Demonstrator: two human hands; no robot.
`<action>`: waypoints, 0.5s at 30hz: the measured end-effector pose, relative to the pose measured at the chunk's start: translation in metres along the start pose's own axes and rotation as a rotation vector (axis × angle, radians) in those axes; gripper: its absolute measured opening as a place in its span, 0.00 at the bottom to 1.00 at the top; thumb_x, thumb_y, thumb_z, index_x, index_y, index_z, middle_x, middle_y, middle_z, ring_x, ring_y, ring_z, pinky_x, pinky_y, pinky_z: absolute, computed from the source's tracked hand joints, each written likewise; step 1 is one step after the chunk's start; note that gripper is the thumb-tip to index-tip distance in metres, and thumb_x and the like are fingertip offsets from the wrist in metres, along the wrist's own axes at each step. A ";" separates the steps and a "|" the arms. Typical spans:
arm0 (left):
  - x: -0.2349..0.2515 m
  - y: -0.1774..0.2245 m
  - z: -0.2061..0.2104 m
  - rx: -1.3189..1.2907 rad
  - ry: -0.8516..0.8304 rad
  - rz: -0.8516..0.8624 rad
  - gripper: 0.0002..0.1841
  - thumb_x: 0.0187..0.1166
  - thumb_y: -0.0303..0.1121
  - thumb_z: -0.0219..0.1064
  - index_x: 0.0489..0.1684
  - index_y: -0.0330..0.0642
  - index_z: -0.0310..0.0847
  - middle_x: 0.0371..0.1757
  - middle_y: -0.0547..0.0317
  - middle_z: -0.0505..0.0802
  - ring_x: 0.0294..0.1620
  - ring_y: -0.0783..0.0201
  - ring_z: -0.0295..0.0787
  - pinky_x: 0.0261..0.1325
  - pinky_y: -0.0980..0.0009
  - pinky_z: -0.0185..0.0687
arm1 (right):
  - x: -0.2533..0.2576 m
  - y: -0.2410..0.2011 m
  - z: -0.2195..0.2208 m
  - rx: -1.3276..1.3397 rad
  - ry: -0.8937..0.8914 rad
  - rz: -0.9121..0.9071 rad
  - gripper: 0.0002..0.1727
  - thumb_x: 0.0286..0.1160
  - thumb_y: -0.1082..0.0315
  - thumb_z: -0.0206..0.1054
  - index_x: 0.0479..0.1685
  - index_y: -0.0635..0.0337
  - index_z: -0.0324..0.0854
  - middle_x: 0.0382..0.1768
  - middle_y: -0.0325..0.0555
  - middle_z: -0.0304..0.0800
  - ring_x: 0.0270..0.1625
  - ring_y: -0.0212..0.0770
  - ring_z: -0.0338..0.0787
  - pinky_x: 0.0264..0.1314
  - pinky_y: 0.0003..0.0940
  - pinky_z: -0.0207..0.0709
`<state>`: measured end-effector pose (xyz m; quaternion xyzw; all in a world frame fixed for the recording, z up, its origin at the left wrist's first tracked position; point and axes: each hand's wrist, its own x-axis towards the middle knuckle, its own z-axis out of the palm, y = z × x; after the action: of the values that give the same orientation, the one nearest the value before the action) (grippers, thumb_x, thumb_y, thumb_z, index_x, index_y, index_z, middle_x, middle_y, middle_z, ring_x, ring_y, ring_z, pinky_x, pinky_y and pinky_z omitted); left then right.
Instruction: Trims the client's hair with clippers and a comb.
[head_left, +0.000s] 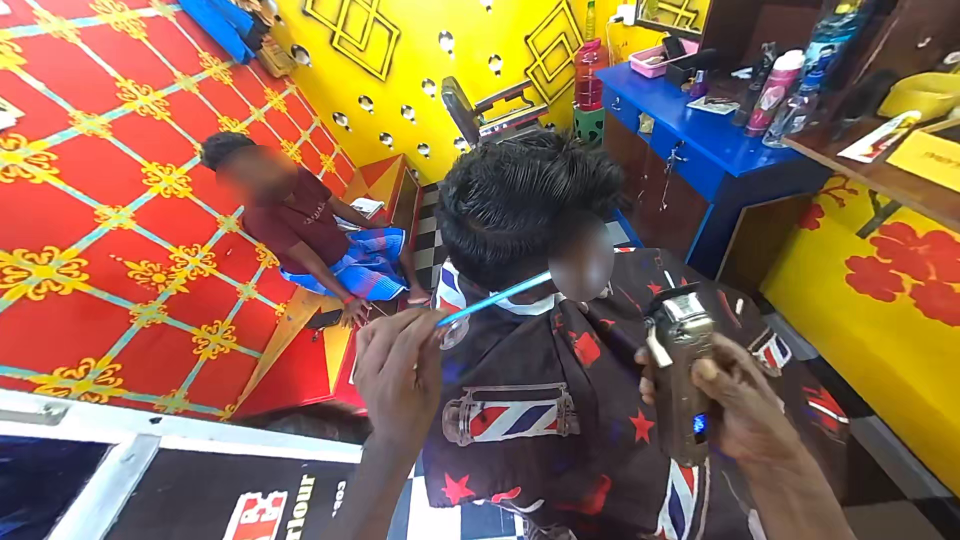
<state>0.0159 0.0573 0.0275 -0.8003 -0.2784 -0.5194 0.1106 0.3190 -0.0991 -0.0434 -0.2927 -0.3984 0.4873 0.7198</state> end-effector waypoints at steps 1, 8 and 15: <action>0.005 0.003 0.007 0.016 -0.013 -0.004 0.08 0.85 0.36 0.66 0.51 0.47 0.89 0.50 0.59 0.93 0.55 0.64 0.87 0.63 0.64 0.77 | 0.001 0.004 0.002 -0.046 -0.008 0.024 0.22 0.72 0.45 0.76 0.60 0.43 0.89 0.49 0.50 0.96 0.41 0.45 0.97 0.44 0.40 0.94; 0.023 -0.003 0.037 0.087 -0.058 0.000 0.09 0.83 0.32 0.67 0.50 0.43 0.93 0.51 0.52 0.95 0.52 0.58 0.91 0.62 0.58 0.80 | 0.016 0.006 0.023 -0.319 -0.063 0.126 0.30 0.70 0.46 0.78 0.63 0.60 0.84 0.44 0.46 0.95 0.41 0.42 0.96 0.46 0.39 0.93; 0.039 -0.010 0.045 0.114 -0.086 -0.015 0.09 0.84 0.32 0.67 0.51 0.43 0.94 0.53 0.52 0.95 0.50 0.57 0.92 0.58 0.57 0.81 | 0.042 -0.004 0.035 -0.501 0.007 0.277 0.32 0.66 0.45 0.78 0.64 0.58 0.85 0.46 0.48 0.95 0.44 0.46 0.96 0.48 0.40 0.93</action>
<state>0.0567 0.0999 0.0419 -0.8121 -0.3182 -0.4687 0.1402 0.2994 -0.0598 -0.0102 -0.5147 -0.4600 0.4664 0.5531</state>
